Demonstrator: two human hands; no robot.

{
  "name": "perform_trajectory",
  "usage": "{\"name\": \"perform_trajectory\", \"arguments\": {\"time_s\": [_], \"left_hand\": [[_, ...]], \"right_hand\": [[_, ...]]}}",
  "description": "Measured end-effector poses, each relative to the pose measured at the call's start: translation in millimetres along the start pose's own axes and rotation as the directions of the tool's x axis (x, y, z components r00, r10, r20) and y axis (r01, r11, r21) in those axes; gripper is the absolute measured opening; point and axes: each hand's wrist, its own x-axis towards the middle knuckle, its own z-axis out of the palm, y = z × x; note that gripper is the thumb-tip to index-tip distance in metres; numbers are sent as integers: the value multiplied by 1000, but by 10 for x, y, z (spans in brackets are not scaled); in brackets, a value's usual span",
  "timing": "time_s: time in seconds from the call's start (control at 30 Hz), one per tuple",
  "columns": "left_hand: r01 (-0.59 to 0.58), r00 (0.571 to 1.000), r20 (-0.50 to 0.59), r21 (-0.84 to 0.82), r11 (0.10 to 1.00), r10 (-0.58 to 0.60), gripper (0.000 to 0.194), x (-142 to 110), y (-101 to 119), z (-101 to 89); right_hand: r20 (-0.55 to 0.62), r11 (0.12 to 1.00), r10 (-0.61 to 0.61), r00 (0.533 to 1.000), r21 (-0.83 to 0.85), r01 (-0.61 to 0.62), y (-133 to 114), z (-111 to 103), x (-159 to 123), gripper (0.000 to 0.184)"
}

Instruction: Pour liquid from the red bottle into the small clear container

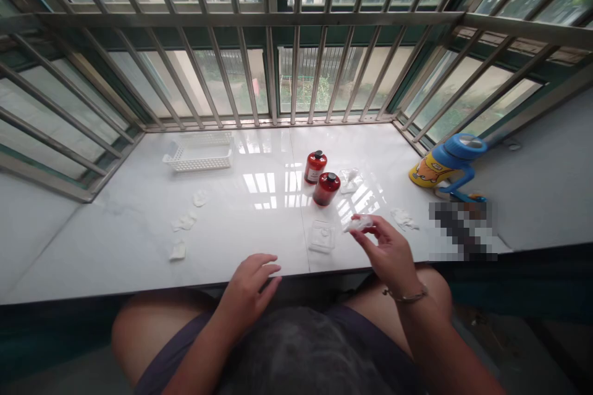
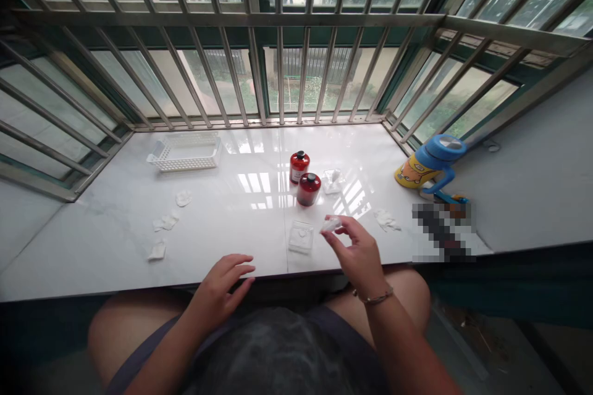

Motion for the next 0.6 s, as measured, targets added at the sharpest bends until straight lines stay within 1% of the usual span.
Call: {"name": "perform_trajectory", "arguments": {"time_s": [0.07,0.13,0.23,0.3,0.37,0.43,0.53,0.6], "left_hand": [[-102,991,89,26,994,99,25,193,179,136],[-161,972,186,81,984,143,41,363,324,269],[-189,947,289,138,972,143,65,562,453,472],[-179,940,318,151,972,124,73,651,483,605],[-161,941,321,149,976,106,75,702,484,716],[-146,946,309,135,980,98,72,718,466,790],[-128,953,287,97,987,95,65,702,427,830],[-113,955,283,69,991,89,64,687,403,826]], "right_hand": [[25,1000,-4,1000,29,3,-115,182,-32,27],[24,1000,-9,1000,30,9,-142,294,-35,27],[25,1000,-2,1000,25,2,-91,397,-8,28],[46,1000,9,999,1,-9,-33,458,11,31],[60,999,13,998,-39,-10,29,514,15,34],[71,997,3,997,-78,2,84,551,-3,35],[91,995,1,996,-98,8,130,554,-66,39],[104,997,30,994,-73,-22,144,533,-124,50]]}}
